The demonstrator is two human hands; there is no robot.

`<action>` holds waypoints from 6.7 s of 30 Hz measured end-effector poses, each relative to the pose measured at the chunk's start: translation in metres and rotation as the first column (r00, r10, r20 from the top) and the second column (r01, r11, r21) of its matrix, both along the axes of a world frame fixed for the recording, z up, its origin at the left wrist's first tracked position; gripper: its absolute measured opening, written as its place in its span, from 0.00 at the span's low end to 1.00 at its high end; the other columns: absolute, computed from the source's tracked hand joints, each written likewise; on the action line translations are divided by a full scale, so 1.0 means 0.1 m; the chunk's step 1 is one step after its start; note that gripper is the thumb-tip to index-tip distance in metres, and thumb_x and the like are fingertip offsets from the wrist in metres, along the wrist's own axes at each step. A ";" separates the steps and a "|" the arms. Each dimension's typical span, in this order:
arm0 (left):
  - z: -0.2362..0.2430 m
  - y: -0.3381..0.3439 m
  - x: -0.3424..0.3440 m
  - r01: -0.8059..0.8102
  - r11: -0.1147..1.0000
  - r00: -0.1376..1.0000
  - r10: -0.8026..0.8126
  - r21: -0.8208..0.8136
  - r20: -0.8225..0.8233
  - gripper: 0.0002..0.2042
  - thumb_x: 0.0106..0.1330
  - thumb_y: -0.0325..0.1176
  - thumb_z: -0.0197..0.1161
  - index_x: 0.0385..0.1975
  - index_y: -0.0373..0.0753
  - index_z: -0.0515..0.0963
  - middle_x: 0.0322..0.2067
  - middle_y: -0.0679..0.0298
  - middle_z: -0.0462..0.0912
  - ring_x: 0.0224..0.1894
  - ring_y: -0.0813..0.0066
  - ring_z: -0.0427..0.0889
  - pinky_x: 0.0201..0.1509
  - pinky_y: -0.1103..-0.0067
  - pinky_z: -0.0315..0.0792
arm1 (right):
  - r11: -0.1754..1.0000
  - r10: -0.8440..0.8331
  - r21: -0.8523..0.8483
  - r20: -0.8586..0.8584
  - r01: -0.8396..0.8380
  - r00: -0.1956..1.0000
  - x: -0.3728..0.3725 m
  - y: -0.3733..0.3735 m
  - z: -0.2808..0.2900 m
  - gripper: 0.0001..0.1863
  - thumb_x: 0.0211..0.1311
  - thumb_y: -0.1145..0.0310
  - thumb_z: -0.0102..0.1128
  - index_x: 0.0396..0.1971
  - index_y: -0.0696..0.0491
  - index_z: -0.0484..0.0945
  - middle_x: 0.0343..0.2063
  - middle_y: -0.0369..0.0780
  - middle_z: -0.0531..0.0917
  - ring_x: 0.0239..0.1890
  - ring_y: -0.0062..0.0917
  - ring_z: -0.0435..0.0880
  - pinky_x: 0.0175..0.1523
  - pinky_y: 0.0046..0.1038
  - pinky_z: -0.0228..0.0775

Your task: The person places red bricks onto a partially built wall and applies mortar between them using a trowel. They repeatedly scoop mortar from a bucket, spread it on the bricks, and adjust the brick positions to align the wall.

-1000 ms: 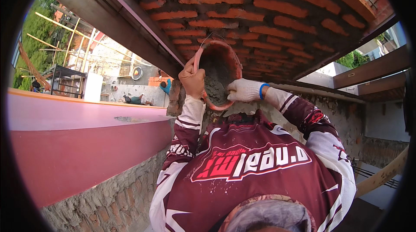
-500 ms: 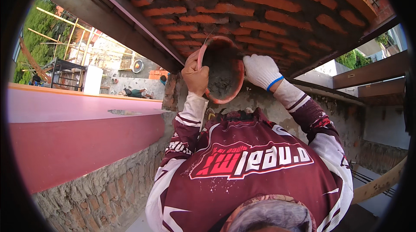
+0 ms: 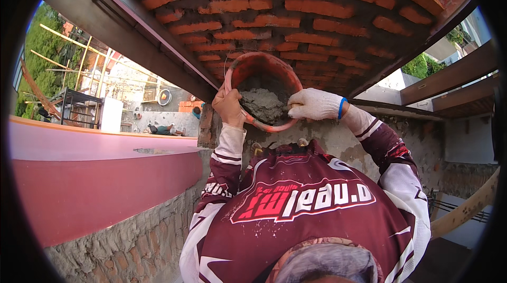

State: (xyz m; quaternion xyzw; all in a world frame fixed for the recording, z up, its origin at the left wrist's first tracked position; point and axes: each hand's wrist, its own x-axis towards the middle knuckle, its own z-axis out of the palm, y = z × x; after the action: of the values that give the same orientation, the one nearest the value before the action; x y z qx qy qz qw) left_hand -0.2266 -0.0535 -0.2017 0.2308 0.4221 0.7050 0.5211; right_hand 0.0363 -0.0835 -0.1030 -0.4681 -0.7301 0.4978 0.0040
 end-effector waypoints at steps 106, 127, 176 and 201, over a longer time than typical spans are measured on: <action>-0.74 -0.56 -1.56 -0.281 0.934 0.940 0.221 -0.223 -0.259 0.26 0.52 0.14 0.55 0.55 0.26 0.82 0.41 0.64 0.89 0.28 0.84 0.80 0.30 0.87 0.68 | 0.578 -0.362 0.299 -0.739 0.759 0.567 -1.99 1.05 1.46 0.20 0.71 0.66 0.59 0.55 0.64 0.75 0.35 0.54 0.86 0.40 0.49 0.88 0.48 0.42 0.81; -0.71 -0.56 -1.55 -0.242 0.927 0.963 0.194 -0.286 -0.186 0.30 0.51 0.13 0.52 0.60 0.23 0.78 0.50 0.58 0.88 0.39 0.77 0.86 0.37 0.86 0.73 | 0.106 -0.294 0.966 -0.195 0.234 0.936 -1.41 1.05 1.82 0.19 0.68 0.67 0.60 0.56 0.57 0.74 0.41 0.50 0.85 0.42 0.45 0.88 0.47 0.41 0.81; -0.89 -0.58 -1.36 -0.280 0.935 0.960 0.275 -0.217 -0.056 0.21 0.48 0.14 0.54 0.45 0.24 0.83 0.41 0.60 0.88 0.37 0.72 0.87 0.40 0.81 0.77 | 0.225 -0.607 0.665 0.667 -0.712 0.432 -1.65 1.78 3.46 0.09 0.56 0.70 0.71 0.37 0.52 0.92 0.36 0.45 0.91 0.38 0.37 0.93 0.42 0.38 0.86; -0.69 -0.60 -1.71 -0.321 0.926 0.944 0.297 -0.198 -0.142 0.22 0.49 0.14 0.56 0.48 0.28 0.82 0.35 0.69 0.83 0.28 0.82 0.76 0.31 0.85 0.67 | 0.502 -0.303 -0.046 -0.945 0.864 0.125 -2.29 1.08 1.24 0.16 0.78 0.65 0.53 0.58 0.57 0.70 0.32 0.37 0.81 0.25 0.19 0.83 0.26 0.26 0.80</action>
State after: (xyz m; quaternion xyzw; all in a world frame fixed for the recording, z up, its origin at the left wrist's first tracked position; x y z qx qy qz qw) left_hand -0.3980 -0.1138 -0.2705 0.1411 0.5558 0.7140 0.4016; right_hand -0.1923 0.0246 0.0212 -0.3754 -0.4486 0.3865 0.7130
